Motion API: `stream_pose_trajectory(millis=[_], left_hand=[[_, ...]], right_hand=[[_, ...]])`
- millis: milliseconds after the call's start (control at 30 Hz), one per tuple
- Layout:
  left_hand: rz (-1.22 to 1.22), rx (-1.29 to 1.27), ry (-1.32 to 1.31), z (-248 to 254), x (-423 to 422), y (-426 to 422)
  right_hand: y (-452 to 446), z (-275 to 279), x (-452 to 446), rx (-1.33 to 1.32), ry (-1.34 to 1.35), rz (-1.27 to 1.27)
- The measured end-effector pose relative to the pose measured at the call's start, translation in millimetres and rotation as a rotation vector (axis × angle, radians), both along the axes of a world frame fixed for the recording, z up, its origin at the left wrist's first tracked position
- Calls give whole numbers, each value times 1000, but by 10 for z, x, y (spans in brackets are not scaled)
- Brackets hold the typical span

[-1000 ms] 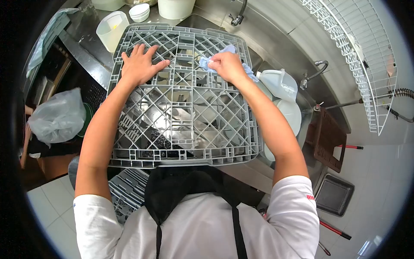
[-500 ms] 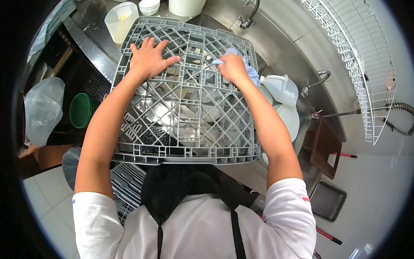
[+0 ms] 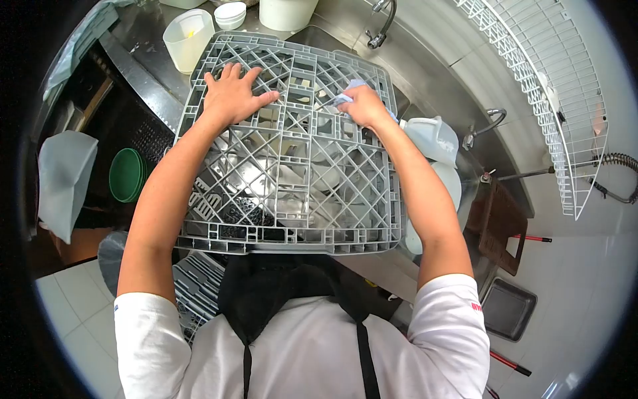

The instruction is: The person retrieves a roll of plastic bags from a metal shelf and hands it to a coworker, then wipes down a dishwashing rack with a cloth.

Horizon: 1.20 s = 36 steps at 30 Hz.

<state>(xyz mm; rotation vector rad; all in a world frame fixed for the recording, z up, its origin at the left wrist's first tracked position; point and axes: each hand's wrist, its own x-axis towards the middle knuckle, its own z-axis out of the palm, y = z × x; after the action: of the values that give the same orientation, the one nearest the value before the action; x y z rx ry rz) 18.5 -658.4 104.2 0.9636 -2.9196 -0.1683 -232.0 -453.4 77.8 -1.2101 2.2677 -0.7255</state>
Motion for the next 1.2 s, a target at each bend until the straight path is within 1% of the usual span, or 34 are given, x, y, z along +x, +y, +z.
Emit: stream_pose_trajectory(millis=[33, 100, 167, 267, 300, 400, 433, 533, 567, 667, 700, 767, 800, 867, 933, 967, 1033, 1067, 1100, 1167, 1200], left_hand=[[-3, 3, -1, -5, -1, 3], [-2, 4, -30, 26, -7, 17], [1, -3, -47, 39, 14, 18], [-1, -15, -33, 37, 0, 17], [-5, -16, -28, 26, 3, 9], [-1, 10, -24, 39, 15, 13], [-2, 21, -24, 56, 18, 21], [1, -2, -30, 38, 22, 19], [1, -5, -25, 44, 21, 16], [0, -6, -14, 40, 33, 25], [0, -2, -11, 45, 36, 29], [-7, 1, -6, 29, 39, 27], [-18, -10, 18, -58, 23, -5], [-22, 33, -11, -20, 2, -21], [-20, 82, -44, 128, 3, 29], [-27, 84, -48, 163, -1, 51], [-28, 81, -52, 170, -56, 40], [-32, 75, -69, 128, -61, 42], [-25, 72, -61, 107, -59, 56], [-21, 70, -84, 145, -68, 76], [-16, 71, -92, 162, -72, 79]], right_hand=[[27, 27, -36, 6, -15, 9], [-70, 90, 62, 72, 284, 14], [-192, 36, 185, 120, 558, 25], [-202, -29, 180, 73, 541, 3], [-162, 47, 100, 78, 424, 78], [-101, 198, 13, 180, 157, 47], [-151, 160, 74, 168, 391, 78], [-251, 45, 298, 202, 572, -52], [-240, 71, 298, 179, 530, -49], [-120, 273, 122, 136, 318, 141], [-102, 244, 25, 173, 220, 144], [-140, -7, 54, 122, 468, 145], [-185, -118, 65, 78, 597, 120], [-185, -201, 122, 56, 558, 4], [-107, -167, 54, -35, 459, 70], [-36, 9, 34, -16, 287, 136], [-12, 119, 114, -36, 300, 54], [-3, 3, 177, -42, 280, 17], [0, -103, 85, -79, 421, 79], [18, -131, -101, -232, 92, -126], [-10, 8, -74, -302, -72, -224]])
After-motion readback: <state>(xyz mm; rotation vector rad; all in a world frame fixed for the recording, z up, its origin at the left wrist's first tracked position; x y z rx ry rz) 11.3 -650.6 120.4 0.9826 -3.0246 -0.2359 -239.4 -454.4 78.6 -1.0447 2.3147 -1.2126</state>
